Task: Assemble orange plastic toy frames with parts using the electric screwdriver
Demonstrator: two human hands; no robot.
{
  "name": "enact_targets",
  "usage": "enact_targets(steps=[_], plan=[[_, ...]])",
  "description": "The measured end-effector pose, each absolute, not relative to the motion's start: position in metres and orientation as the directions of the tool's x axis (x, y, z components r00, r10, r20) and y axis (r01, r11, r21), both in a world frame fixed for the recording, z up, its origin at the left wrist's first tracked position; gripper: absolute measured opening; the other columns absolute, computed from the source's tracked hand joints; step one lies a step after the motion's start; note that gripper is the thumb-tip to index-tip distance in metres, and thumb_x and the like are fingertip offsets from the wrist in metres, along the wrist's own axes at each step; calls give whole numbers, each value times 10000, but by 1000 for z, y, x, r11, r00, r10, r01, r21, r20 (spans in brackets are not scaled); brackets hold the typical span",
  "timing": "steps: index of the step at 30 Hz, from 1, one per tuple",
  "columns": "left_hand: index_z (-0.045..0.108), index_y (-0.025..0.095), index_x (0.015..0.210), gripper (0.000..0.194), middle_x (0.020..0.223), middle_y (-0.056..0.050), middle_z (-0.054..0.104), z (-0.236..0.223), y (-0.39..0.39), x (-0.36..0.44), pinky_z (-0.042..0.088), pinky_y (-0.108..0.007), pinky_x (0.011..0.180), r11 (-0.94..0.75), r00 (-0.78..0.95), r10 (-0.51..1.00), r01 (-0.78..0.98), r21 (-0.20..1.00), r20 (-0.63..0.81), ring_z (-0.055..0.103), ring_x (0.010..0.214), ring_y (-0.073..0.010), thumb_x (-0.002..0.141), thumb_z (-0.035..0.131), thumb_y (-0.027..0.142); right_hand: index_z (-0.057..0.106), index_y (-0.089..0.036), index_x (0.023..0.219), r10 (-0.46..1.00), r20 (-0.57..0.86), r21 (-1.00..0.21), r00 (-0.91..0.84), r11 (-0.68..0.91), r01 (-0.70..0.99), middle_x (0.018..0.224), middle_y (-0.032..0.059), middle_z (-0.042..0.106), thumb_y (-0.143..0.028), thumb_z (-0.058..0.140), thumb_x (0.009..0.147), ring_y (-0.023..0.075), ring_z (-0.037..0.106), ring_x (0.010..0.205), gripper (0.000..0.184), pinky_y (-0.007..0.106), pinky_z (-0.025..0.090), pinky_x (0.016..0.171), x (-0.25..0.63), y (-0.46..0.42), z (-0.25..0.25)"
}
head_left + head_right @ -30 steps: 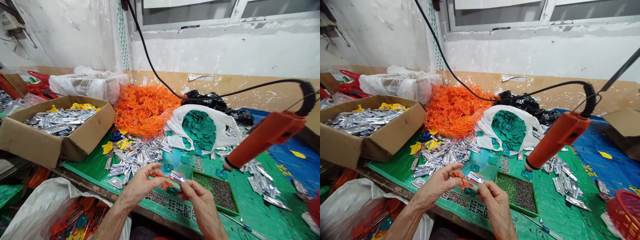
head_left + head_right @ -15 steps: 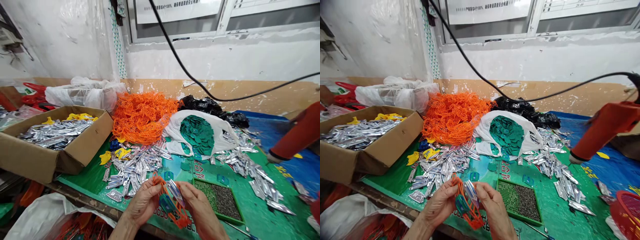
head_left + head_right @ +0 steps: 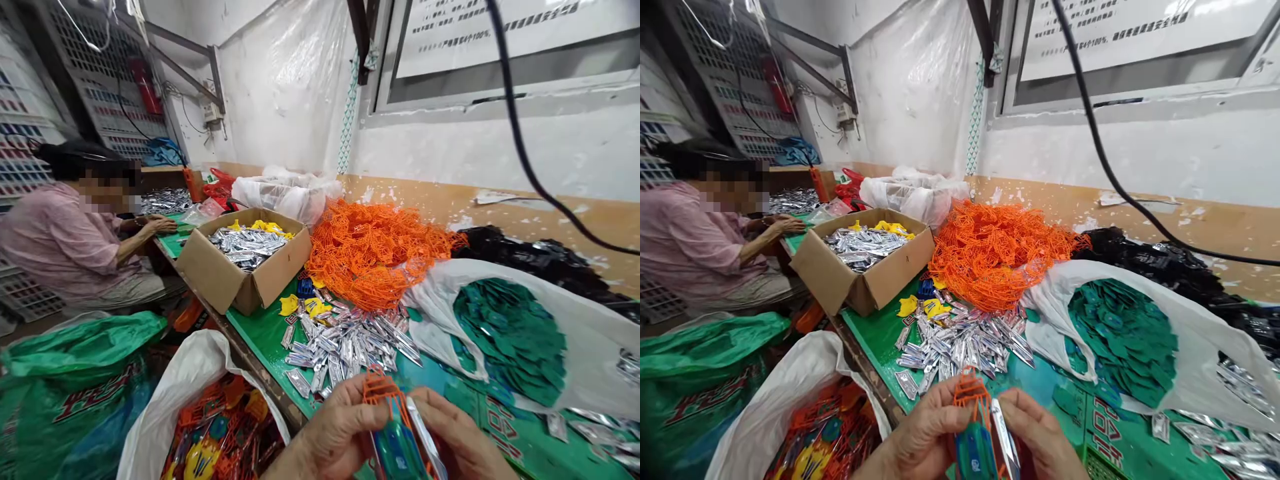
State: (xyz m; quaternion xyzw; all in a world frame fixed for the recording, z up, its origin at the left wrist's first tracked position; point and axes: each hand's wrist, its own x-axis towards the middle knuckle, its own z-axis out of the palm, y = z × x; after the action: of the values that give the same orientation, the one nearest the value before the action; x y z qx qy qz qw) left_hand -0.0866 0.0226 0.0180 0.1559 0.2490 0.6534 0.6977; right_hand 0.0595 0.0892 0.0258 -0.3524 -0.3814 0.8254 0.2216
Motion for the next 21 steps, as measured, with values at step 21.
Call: enact_targets(steps=[21], plan=[[763, 137, 849, 234, 748, -30, 740, 29, -8, -185, 492, -232, 618, -244, -486, 839, -737, 630, -243, 630, 646, -136, 628, 776, 213, 578, -169, 1215, 792, -102, -542, -602, 464, 701, 1237, 95, 599, -337, 598, 919, 227, 617, 1066, 341, 432, 533, 888, -191, 204, -14]])
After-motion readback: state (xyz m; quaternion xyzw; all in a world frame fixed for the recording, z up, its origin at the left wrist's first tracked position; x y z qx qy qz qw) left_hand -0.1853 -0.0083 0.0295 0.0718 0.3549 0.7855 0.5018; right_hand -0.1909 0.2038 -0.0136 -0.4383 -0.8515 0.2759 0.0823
